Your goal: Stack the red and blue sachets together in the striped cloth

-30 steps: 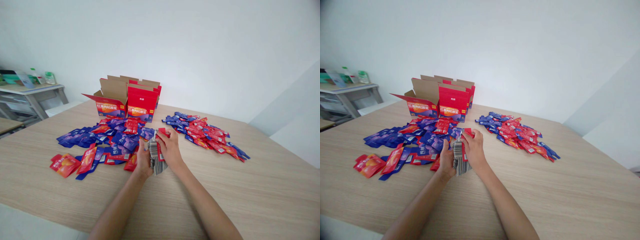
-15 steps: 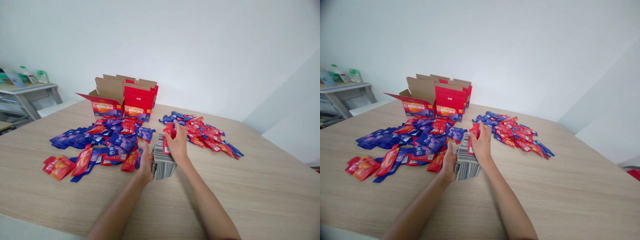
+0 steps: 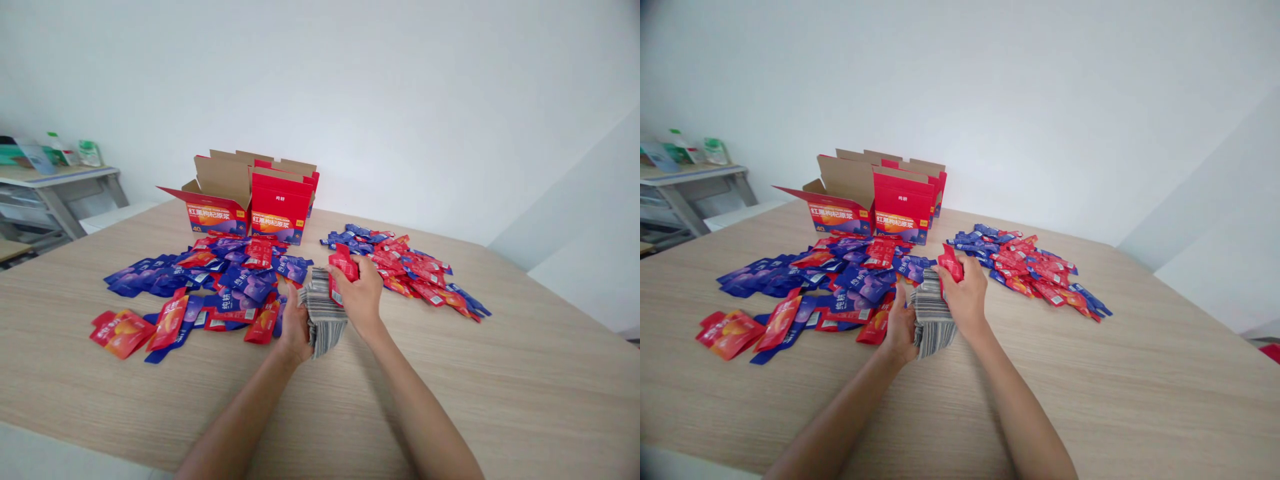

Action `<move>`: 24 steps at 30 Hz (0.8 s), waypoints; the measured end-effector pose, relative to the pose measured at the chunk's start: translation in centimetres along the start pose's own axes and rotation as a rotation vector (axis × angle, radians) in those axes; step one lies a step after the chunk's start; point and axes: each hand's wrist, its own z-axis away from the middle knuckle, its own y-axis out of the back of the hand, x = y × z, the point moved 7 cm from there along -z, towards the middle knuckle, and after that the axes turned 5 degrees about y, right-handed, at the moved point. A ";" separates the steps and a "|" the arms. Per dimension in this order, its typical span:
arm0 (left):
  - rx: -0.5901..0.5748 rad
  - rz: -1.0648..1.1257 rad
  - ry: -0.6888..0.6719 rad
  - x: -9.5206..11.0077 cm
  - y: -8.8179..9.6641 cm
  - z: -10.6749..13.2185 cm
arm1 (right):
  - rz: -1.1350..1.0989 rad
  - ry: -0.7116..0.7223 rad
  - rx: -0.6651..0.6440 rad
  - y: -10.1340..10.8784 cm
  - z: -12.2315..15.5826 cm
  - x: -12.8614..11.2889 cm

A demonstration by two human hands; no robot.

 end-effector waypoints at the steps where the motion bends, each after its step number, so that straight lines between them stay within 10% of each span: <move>1: 0.003 0.003 -0.002 -0.1 -0.1 0.0 | 0.014 0.048 -0.006 0.1 0.3 -0.9; 9: 0.238 0.170 -0.302 1.8 2.5 0.8 | 0.153 0.413 -0.480 -4.4 4.8 -7.2; 13: 0.416 0.245 -0.205 2.3 4.8 1.1 | 0.204 0.491 -0.656 -5.8 5.6 -7.9; 19: 0.200 0.100 -0.271 4.7 4.4 1.0 | 0.174 0.601 -0.837 -6.1 6.2 -8.4; 24: 0.150 0.085 -0.213 4.4 4.0 0.1 | -0.097 0.390 -0.810 -5.8 5.2 -7.2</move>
